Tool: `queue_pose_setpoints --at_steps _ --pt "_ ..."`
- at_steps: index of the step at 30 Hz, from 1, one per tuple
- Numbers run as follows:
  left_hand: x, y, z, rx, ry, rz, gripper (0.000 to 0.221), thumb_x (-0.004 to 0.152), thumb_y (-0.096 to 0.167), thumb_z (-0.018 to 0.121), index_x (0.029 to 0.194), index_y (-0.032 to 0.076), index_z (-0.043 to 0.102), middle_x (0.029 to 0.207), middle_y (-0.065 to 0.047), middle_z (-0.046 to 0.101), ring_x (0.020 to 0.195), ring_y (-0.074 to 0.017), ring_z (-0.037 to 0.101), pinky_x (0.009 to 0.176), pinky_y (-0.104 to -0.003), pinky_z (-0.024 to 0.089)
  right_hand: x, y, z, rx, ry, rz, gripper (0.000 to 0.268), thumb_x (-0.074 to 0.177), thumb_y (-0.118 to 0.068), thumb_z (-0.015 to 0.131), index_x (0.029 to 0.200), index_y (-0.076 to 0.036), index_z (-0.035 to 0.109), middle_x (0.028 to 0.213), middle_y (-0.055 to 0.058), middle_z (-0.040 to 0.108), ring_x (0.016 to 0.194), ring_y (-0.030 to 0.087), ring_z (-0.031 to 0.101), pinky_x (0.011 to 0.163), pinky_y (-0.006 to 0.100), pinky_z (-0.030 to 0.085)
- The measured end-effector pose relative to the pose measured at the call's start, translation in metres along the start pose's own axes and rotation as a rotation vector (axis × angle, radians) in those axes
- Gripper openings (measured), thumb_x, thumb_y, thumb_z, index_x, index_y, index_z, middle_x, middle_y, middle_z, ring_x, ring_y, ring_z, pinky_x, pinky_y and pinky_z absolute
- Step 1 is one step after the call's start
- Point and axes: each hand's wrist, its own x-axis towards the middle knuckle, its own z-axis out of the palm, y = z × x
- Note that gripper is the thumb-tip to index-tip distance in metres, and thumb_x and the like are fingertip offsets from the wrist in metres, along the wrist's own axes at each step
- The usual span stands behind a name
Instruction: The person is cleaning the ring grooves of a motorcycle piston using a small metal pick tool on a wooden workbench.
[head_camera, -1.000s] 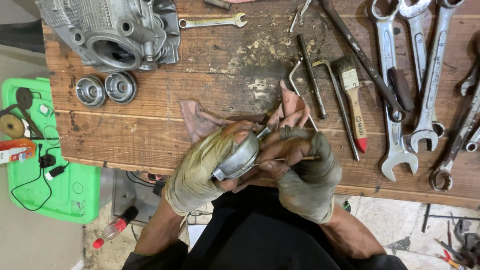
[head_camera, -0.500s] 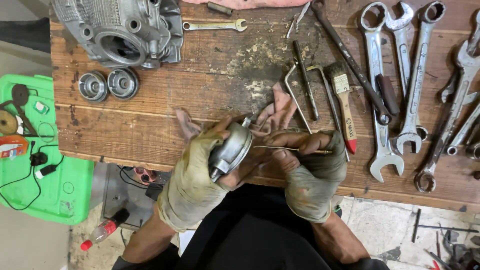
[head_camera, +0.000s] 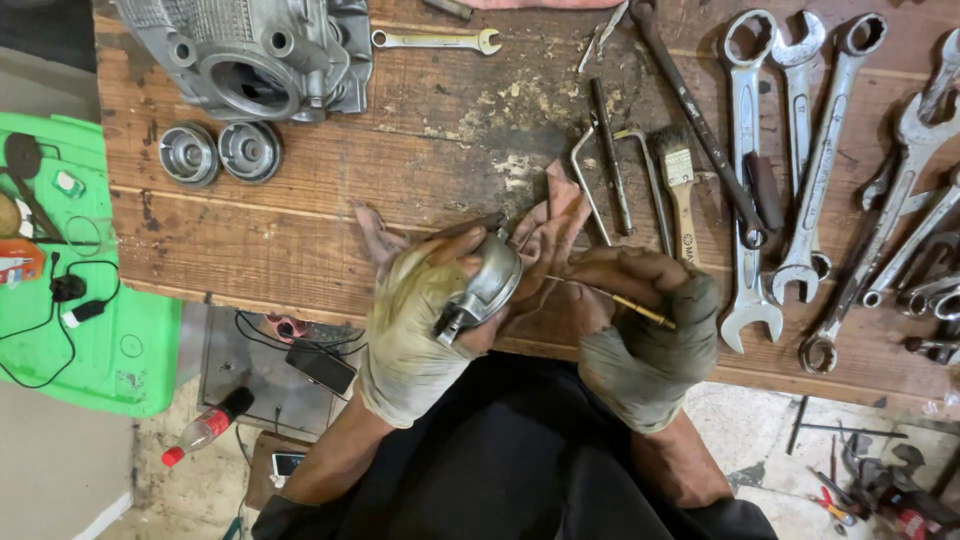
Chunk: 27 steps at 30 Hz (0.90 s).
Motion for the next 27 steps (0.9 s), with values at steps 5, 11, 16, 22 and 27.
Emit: queue_pose_setpoints --at_steps 5,11,16,22,27 --pt "-0.001 -0.009 0.017 -0.072 0.023 0.039 0.056 0.095 0.016 0.077 0.144 0.009 0.052 0.149 -0.018 0.059 0.141 -0.039 0.059 0.122 -0.053 0.041 -0.002 0.016 -0.002 0.138 -0.206 -0.076 0.046 0.103 0.004 0.059 0.135 -0.015 0.032 0.102 0.016 0.071 0.1 0.033 0.069 0.108 0.048 0.051" --pt "0.011 -0.016 0.014 -0.212 0.006 0.032 0.046 0.105 0.016 0.064 0.148 0.017 0.049 0.149 -0.017 0.059 0.137 -0.0363 0.067 0.119 -0.051 0.051 -0.005 0.005 0.013 0.132 -0.152 0.229 0.063 0.086 0.003 0.077 0.125 -0.007 0.029 0.089 0.01 0.076 0.089 0.02 0.077 0.106 0.027 0.045" --pt "0.011 -0.021 0.018 -0.379 0.039 -0.064 0.037 0.096 0.023 0.069 0.124 0.012 0.048 0.143 -0.019 0.06 0.135 -0.0372 0.062 0.12 -0.051 0.041 0.007 0.0 0.019 0.34 -0.1 0.494 0.048 0.078 0.004 0.082 0.11 -0.004 0.048 0.083 0.015 0.072 0.081 0.019 0.074 0.086 0.028 0.059" --pt "0.028 -0.014 0.009 -0.088 0.055 0.085 0.05 0.092 0.003 0.077 0.132 0.011 0.048 0.13 -0.018 0.067 0.122 -0.0393 0.071 0.114 -0.063 0.029 0.022 0.009 0.017 0.344 0.027 0.309 0.017 0.09 -0.008 0.074 0.094 -0.006 0.057 0.095 0.017 0.067 0.092 0.028 0.07 0.091 0.038 0.06" --pt "0.035 -0.019 0.005 -0.025 -0.043 0.12 0.057 0.094 0.015 0.067 0.149 0.015 0.049 0.143 -0.02 0.065 0.121 -0.038 0.069 0.104 -0.053 0.05 0.046 -0.002 0.011 0.204 -0.173 0.21 0.023 0.099 -0.021 0.065 0.084 -0.009 0.051 0.091 0.013 0.063 0.088 0.026 0.067 0.087 0.037 0.056"
